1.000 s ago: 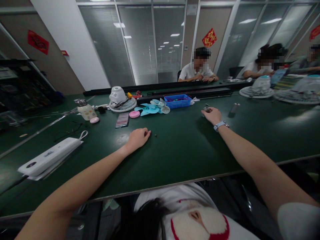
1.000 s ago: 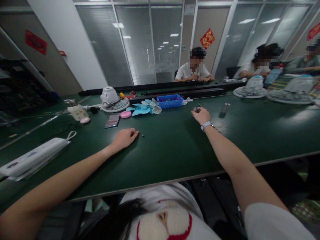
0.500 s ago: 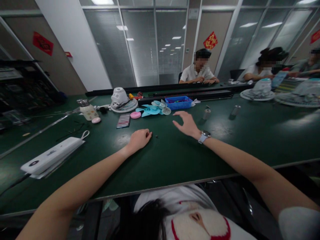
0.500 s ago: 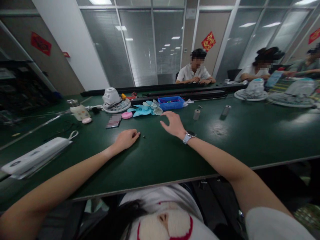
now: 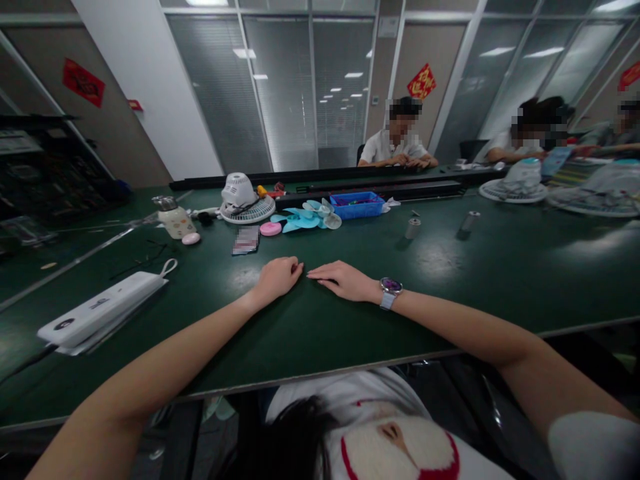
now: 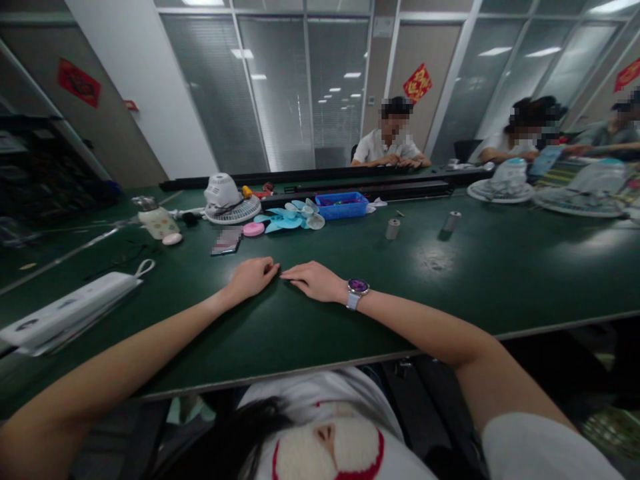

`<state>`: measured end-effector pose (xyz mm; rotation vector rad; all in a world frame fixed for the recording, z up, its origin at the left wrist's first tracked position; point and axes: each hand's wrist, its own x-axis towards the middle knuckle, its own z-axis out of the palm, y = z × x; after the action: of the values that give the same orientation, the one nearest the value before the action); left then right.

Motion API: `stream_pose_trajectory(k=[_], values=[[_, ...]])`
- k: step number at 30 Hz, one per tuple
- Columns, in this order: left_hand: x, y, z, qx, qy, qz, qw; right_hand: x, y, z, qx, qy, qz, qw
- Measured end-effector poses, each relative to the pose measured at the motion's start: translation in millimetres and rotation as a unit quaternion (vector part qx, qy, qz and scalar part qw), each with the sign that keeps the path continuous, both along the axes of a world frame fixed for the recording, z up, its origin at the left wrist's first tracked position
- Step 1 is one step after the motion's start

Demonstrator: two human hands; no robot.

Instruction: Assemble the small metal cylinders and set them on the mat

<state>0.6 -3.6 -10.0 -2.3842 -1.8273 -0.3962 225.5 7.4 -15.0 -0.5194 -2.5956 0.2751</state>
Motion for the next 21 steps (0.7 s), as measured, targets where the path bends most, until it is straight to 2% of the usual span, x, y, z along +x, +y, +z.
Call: stream_pose_trajectory(k=[5, 9, 12, 15, 18, 21], values=[[0.8, -1.3, 1.9, -0.002, -0.001, 0.002, 1.000, 4.4, 1.6, 4.6, 0.008, 0.029, -0.054, 0.998], [-0.3, -0.6, 1.4, -0.005, 0.002, 0.001, 1.000, 34.2, 25.9, 23.9, 0.073, 0.070, -0.164, 0.981], [-1.3, 0.0, 0.6, -0.002, 0.000, -0.005, 1.000, 81.7, 58.6, 39.9, 0.125, 0.122, -0.316, 0.933], [-1.7, -0.1, 0.3, 0.003, -0.003, -0.012, 1.000, 135.3, 89.1, 43.5, 0.156, 0.127, -0.452, 0.869], [-1.4, -0.6, 0.5, -0.002, -0.006, -0.007, 1.000, 172.6, 107.1, 34.4, 0.149, 0.107, -0.516, 0.837], [-1.1, -1.1, 1.0, -0.002, -0.008, -0.008, 1.000, 186.3, 113.4, 23.8, 0.129, 0.083, -0.532, 0.833]])
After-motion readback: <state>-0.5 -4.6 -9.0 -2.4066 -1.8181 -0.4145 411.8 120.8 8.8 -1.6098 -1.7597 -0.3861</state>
